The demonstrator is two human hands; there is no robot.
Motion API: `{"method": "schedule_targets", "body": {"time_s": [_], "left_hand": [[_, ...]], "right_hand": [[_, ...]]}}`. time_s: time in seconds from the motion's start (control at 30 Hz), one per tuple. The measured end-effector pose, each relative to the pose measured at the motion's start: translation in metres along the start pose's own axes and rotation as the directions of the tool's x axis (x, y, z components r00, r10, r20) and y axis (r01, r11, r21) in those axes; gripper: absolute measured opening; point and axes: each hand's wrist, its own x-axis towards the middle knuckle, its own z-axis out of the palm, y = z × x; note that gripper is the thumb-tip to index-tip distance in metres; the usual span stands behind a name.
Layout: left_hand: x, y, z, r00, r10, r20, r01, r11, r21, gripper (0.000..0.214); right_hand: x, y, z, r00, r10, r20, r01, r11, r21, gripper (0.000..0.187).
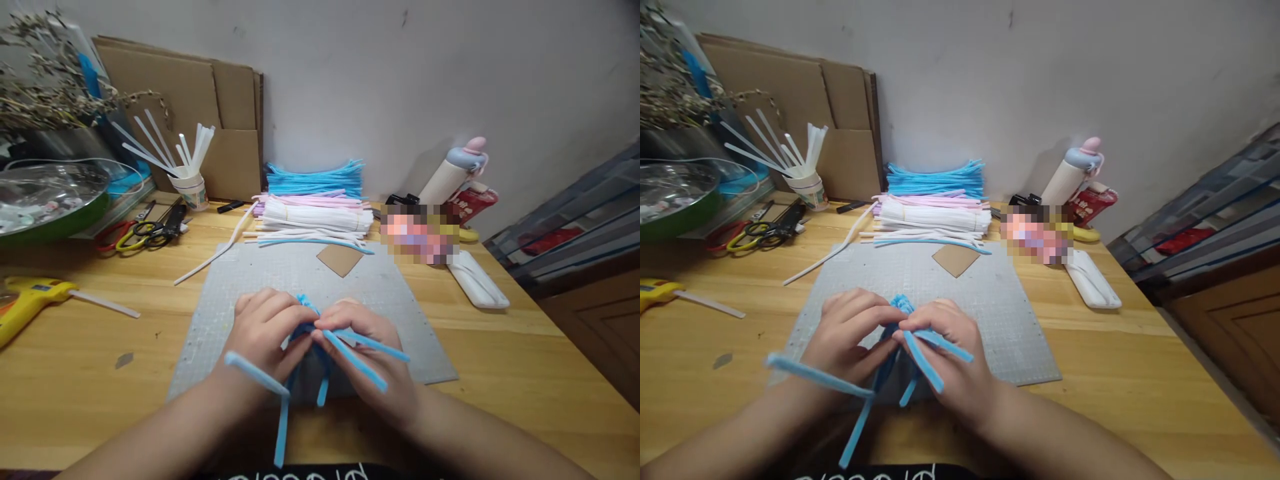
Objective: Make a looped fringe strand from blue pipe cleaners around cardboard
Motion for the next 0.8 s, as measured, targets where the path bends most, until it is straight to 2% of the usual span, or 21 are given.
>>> {"method": "schedule_targets", "body": {"time_s": [0.1, 0.17, 0.2, 0.27, 0.3, 0.33, 0.4, 0.47, 0.53, 0.63, 0.7, 0.8], "left_hand": [[-0.003, 0.000, 0.000, 0.995, 0.036, -0.093, -0.032, 0.999, 0.043, 0.008], [-0.005, 0.003, -0.001, 0.995, -0.013, -0.100, 0.013, 1.000, -0.003, 0.005], [-0.006, 0.005, -0.003, 0.995, -0.068, -0.072, 0.064, 0.996, -0.065, 0.005], [-0.005, 0.011, -0.005, 0.969, -0.234, 0.073, 0.245, 0.936, -0.253, 0.009], [-0.003, 0.014, -0.006, 0.928, -0.331, 0.168, 0.371, 0.858, -0.356, 0.012], [-0.002, 0.017, -0.006, 0.865, -0.416, 0.279, 0.501, 0.740, -0.449, 0.017], [0.002, 0.022, -0.006, 0.720, -0.504, 0.477, 0.690, 0.453, -0.564, 0.030], [0.003, 0.026, -0.003, 0.600, -0.520, 0.608, 0.777, 0.199, -0.597, 0.040], [0.003, 0.027, -0.001, 0.518, -0.514, 0.684, 0.799, 0.004, -0.602, 0.039], [0.002, 0.027, 0.003, 0.450, -0.475, 0.756, 0.739, -0.278, -0.614, 0.034], [0.002, 0.027, 0.004, 0.428, -0.459, 0.779, 0.664, -0.425, -0.616, 0.033], [0.004, 0.025, 0.005, 0.409, -0.488, 0.771, 0.569, -0.525, -0.634, 0.033]], "right_hand": [[-0.001, 0.001, 0.001, 0.997, -0.077, -0.013, 0.077, 0.997, 0.015, 0.015], [-0.002, 0.003, 0.002, 0.998, -0.013, -0.059, 0.016, 0.999, 0.049, 0.014], [-0.002, 0.005, 0.003, 0.995, 0.049, -0.088, -0.042, 0.996, 0.077, 0.012], [-0.003, 0.009, 0.004, 0.979, 0.156, -0.132, -0.141, 0.983, 0.118, 0.008], [-0.003, 0.010, 0.004, 0.974, 0.175, -0.143, -0.159, 0.980, 0.117, 0.007], [-0.003, 0.012, 0.004, 0.976, 0.165, -0.145, -0.152, 0.984, 0.097, 0.006], [-0.004, 0.015, 0.003, 0.990, 0.075, -0.124, -0.075, 0.997, 0.003, 0.009], [-0.004, 0.018, 0.001, 0.993, -0.078, -0.091, 0.066, 0.990, -0.126, 0.015], [-0.004, 0.020, -0.001, 0.968, -0.245, -0.058, 0.222, 0.938, -0.266, 0.018], [-0.002, 0.021, -0.002, 0.898, -0.439, 0.007, 0.399, 0.810, -0.431, 0.013], [-0.001, 0.019, -0.001, 0.861, -0.506, 0.049, 0.465, 0.744, -0.480, 0.012], [0.000, 0.018, 0.002, 0.853, -0.522, 0.014, 0.456, 0.731, -0.509, 0.011]]}}
